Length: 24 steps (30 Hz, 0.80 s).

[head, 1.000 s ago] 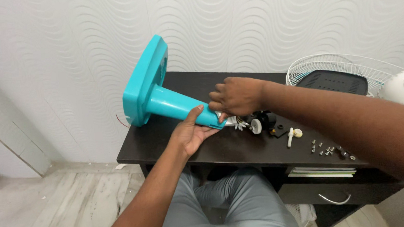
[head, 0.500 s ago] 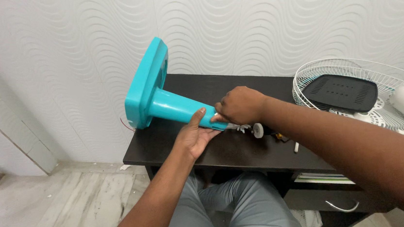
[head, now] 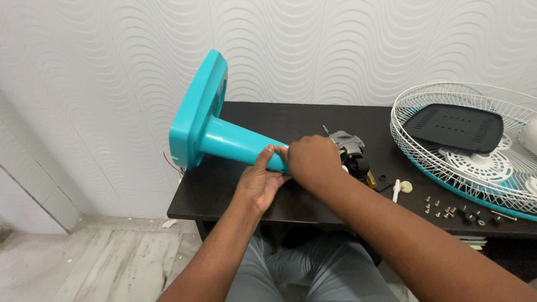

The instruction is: The person disassembles a teal pedestal fan by removing screws and separating the motor housing from the stand. They then reassemble the unit by aligning the motor and stand, inserting screws, and tightening them with a screwdriver.

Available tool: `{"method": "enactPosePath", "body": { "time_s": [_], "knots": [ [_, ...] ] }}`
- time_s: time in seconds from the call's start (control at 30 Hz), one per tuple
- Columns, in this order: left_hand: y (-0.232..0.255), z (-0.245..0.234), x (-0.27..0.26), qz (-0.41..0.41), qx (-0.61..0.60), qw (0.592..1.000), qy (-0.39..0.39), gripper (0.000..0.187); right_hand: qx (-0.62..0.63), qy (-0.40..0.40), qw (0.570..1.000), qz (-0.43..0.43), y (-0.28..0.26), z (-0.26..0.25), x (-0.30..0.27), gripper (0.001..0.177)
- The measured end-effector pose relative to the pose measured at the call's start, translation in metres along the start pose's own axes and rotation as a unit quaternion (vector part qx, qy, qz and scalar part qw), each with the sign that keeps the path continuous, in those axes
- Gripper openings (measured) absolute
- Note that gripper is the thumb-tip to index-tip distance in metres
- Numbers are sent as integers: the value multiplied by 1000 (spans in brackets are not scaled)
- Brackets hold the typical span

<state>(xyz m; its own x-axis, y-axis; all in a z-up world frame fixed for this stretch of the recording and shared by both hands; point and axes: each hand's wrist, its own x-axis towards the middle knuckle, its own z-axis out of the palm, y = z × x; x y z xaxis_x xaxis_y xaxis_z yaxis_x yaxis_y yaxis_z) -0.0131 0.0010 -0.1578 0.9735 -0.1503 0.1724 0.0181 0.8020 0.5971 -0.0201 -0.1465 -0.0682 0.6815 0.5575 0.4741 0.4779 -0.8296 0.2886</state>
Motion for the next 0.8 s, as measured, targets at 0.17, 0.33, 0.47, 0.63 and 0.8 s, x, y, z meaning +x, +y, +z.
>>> {"method": "enactPosePath", "body": {
  "time_s": [0.17,0.33,0.47,0.63,0.8],
  "knots": [
    [-1,1,3,17,-60,996,60,65,29,51,998,-19,3,6,-5,44],
    [35,-5,2,155,-129,972,122,88,67,3,998,-16,8,14,-11,52],
    [48,-6,-9,162,-145,966,141,91,96,-12,995,-20,15,15,-21,48],
    [38,6,-15,175,-77,972,139,87,86,27,996,26,12,14,-27,52],
    [37,9,-23,151,-27,974,168,81,76,6,997,14,12,9,-24,55]
  ]
}}
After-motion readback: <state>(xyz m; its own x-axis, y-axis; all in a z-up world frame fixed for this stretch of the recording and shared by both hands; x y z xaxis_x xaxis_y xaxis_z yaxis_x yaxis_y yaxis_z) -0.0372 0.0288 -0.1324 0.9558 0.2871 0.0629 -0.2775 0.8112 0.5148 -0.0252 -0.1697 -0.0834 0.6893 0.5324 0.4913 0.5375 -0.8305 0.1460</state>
